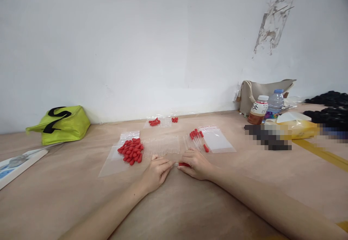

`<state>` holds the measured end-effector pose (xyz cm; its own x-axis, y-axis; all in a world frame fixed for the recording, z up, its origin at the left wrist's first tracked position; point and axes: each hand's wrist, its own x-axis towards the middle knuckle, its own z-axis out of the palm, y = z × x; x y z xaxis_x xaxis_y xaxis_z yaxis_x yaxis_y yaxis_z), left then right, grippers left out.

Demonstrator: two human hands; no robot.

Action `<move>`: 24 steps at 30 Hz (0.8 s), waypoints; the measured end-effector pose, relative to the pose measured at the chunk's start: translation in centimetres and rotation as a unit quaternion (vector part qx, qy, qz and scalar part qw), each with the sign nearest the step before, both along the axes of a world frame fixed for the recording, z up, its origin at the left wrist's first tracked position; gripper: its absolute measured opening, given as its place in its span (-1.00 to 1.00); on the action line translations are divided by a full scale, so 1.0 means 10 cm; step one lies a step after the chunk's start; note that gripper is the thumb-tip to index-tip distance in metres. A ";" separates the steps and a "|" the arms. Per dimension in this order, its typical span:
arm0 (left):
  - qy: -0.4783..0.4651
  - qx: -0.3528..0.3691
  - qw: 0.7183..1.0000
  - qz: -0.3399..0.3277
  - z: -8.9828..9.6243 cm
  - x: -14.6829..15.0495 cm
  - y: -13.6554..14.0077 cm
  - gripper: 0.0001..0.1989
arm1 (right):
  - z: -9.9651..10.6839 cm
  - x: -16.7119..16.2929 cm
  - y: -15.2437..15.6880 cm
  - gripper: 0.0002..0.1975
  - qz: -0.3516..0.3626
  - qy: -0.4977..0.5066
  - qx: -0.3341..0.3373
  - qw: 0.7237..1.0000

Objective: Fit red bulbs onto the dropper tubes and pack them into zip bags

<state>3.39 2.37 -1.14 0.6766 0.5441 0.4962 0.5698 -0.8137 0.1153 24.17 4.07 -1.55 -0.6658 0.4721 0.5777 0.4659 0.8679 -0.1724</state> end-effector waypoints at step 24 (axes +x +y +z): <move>-0.017 -0.085 0.996 -0.016 0.07 0.04 -0.05 -0.79 | 0.26 0.86 0.99 -0.71 -0.420 0.181 -0.294 0.840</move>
